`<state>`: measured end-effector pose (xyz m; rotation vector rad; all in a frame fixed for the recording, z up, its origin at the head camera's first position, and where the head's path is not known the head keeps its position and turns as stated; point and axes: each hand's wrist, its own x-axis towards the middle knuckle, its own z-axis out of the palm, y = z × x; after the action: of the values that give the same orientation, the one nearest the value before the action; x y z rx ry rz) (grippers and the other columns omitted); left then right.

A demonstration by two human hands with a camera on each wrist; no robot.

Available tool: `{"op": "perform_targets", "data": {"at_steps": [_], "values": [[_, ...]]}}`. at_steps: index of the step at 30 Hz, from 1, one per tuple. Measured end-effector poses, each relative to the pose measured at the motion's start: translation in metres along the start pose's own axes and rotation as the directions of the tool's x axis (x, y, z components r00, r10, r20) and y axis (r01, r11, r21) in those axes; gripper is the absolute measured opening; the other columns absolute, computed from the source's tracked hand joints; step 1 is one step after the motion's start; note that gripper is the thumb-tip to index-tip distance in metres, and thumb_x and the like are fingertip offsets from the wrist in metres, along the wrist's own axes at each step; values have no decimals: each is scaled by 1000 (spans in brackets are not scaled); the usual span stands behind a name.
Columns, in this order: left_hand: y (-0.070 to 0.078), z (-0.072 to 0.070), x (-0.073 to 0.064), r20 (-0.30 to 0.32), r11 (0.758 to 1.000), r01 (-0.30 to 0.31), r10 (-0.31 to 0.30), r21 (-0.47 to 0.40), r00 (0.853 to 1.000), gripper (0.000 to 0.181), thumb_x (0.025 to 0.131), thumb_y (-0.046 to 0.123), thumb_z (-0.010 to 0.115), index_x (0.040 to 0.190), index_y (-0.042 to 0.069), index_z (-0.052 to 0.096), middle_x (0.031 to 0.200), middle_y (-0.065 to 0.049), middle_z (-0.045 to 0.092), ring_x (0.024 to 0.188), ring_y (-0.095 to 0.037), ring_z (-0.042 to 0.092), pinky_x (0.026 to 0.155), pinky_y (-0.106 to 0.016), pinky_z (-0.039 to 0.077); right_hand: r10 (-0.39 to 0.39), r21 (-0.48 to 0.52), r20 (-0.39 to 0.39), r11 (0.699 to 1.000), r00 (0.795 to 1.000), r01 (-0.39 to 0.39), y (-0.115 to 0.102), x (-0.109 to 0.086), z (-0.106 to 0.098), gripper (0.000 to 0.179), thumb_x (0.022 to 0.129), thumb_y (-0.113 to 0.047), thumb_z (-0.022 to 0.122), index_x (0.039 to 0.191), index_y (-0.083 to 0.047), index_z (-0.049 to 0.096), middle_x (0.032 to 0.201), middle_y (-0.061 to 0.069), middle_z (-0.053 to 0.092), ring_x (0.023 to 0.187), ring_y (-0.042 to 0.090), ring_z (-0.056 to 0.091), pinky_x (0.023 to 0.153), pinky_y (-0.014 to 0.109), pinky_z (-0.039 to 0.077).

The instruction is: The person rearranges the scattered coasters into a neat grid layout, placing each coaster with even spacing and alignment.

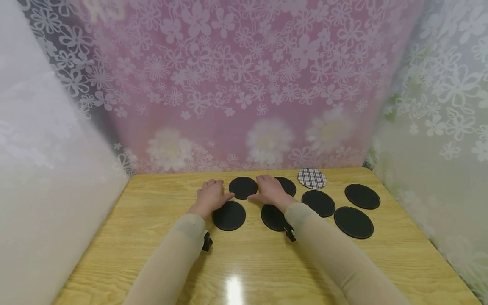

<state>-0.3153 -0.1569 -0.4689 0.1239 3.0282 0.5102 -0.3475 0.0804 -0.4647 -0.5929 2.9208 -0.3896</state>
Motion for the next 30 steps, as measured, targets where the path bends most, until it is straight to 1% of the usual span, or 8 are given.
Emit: {"op": "perform_targets", "data": {"at_steps": [4, 6, 9, 11, 18, 25, 30], "values": [[-1, 8, 7, 18, 1000, 15, -15, -12, 1000, 70, 108, 54, 69, 155, 3, 60, 158, -25, 53, 147, -51, 44, 117, -74, 36, 6, -16, -6, 1000, 1000, -6, 1, 1, 2, 92, 102, -53, 79, 165, 4, 44, 168, 25, 44, 159, 43, 37, 129, 59, 29], [0, 8, 7, 7, 1000, 11, -11, -3, 1000, 67, 108, 53, 70, 152, 3, 63, 155, -25, 55, 144, -51, 47, 115, -74, 38, 5, -25, -10, 1000, 1000, -5, 2, 2, 3, 88, 102, -53, 79, 161, 4, 49, 167, 25, 46, 157, 43, 39, 128, 59, 30], [3, 6, 6, 3, 1000, 7, -7, 0, 1000, 65, 107, 51, 71, 151, 3, 64, 153, -24, 57, 142, -49, 49, 113, -73, 40, 0, -42, -17, 999, 1000, 0, 3, 4, 5, 79, 101, -53, 80, 152, 4, 59, 163, 24, 51, 153, 43, 44, 126, 58, 34], [7, 5, 5, 3, 1000, 2, -2, -1, 1000, 65, 106, 50, 73, 150, 3, 65, 151, -23, 58, 140, -48, 50, 112, -71, 42, -2, -48, -19, 999, 1000, 1, 3, 4, 7, 76, 101, -53, 80, 148, 4, 62, 160, 24, 53, 151, 42, 46, 125, 58, 35], [15, 4, 5, 19, 1000, -7, 6, 11, 1000, 66, 104, 51, 77, 149, 4, 66, 149, -23, 58, 136, -46, 52, 111, -69, 44, 0, -73, -29, 997, 1000, -2, 5, 7, 9, 73, 100, -55, 81, 144, 2, 66, 154, 22, 59, 146, 40, 52, 122, 57, 39], [21, 1, 4, 15, 1000, -3, 3, 9, 1000, 63, 101, 48, 81, 145, 5, 68, 146, -23, 58, 134, -46, 51, 110, -68, 43, 4, -74, -35, 997, 999, -6, 4, 10, 5, 67, 99, -50, 83, 141, 2, 70, 147, 20, 64, 139, 39, 57, 118, 56, 44], [22, 3, 6, 6, 1000, 5, -5, -7, 1000, 60, 100, 45, 83, 143, 5, 70, 143, -23, 59, 131, -45, 52, 109, -67, 44, 18, -69, -41, 997, 999, -21, 1, 12, 3, 58, 97, -46, 87, 132, -1, 75, 139, 18, 68, 130, 38, 63, 112, 54, 50]]}}
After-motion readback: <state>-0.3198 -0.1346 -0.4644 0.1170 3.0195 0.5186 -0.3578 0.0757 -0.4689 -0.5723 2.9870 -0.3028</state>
